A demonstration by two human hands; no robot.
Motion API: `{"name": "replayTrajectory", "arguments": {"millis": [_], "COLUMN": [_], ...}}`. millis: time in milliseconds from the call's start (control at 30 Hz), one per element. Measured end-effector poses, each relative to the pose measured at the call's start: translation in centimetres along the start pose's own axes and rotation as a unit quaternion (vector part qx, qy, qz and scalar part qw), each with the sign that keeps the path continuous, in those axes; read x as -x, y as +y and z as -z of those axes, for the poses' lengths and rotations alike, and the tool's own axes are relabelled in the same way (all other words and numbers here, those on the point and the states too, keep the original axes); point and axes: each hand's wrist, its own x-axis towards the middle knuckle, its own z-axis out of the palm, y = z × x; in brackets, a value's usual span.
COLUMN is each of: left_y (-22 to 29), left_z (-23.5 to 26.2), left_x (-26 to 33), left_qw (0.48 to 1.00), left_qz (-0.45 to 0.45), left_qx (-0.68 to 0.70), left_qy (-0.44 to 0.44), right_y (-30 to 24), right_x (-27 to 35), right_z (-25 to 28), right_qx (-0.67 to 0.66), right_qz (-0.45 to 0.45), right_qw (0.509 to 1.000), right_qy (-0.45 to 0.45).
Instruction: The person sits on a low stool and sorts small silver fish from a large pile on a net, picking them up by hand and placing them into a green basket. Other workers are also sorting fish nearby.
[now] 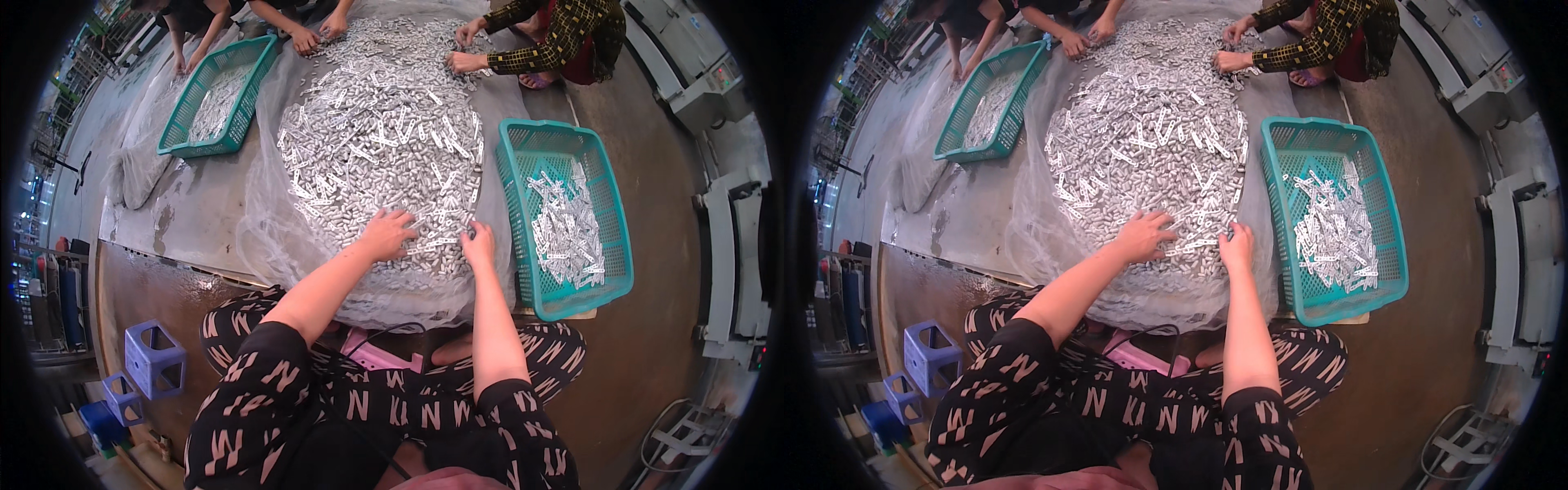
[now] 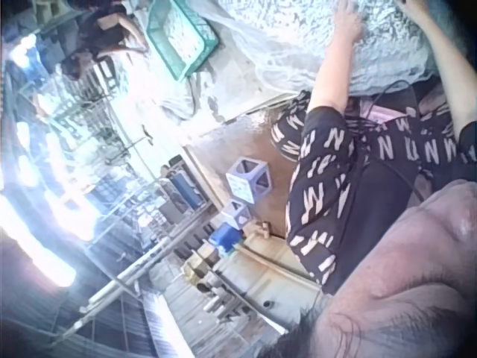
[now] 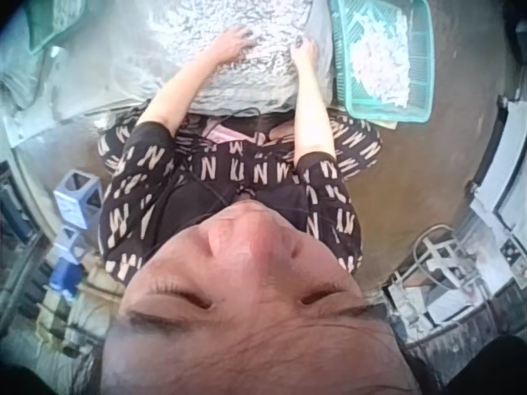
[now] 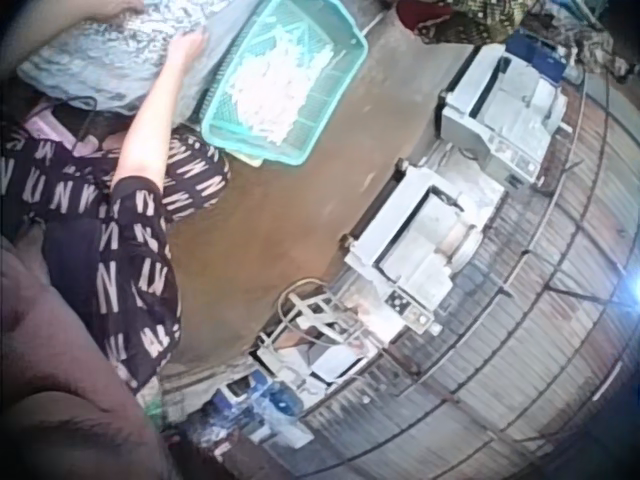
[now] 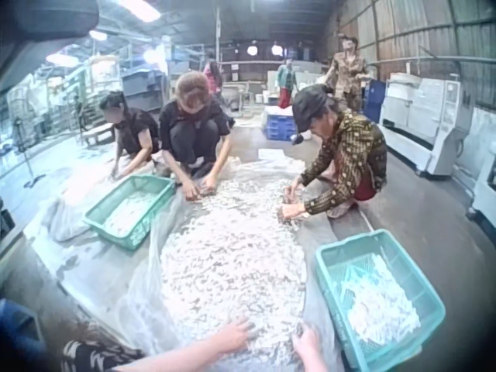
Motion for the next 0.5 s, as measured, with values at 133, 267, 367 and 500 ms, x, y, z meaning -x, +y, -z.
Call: {"name": "replayTrajectory", "arguments": {"millis": [133,267,367,500], "left_y": [-2.5,-4.2,-6.0,-3.8], "left_z": [1.8,5.4,2.9,0.0], "left_x": [3.5,3.0,3.0,3.3], "left_qw": [0.999,0.978,0.970,0.964], "left_qz": [-0.001,0.160,0.217,0.233], "left_qx": [-0.020,0.049,0.097,0.100], "left_qy": [-0.044,-0.120,0.059,0.076], "right_y": [-1.9,-4.6,-4.5,-4.3], "right_x": [1.6,2.4,2.9,2.7], "right_z": [-0.4,0.4,-0.2,-0.7], "right_qx": [0.065,0.122,0.176,0.145], "right_qz": [0.046,0.165,0.191,0.199], "right_qw": [0.996,0.978,0.963,0.968], "right_qy": [0.032,-0.020,-0.078,-0.055]}}
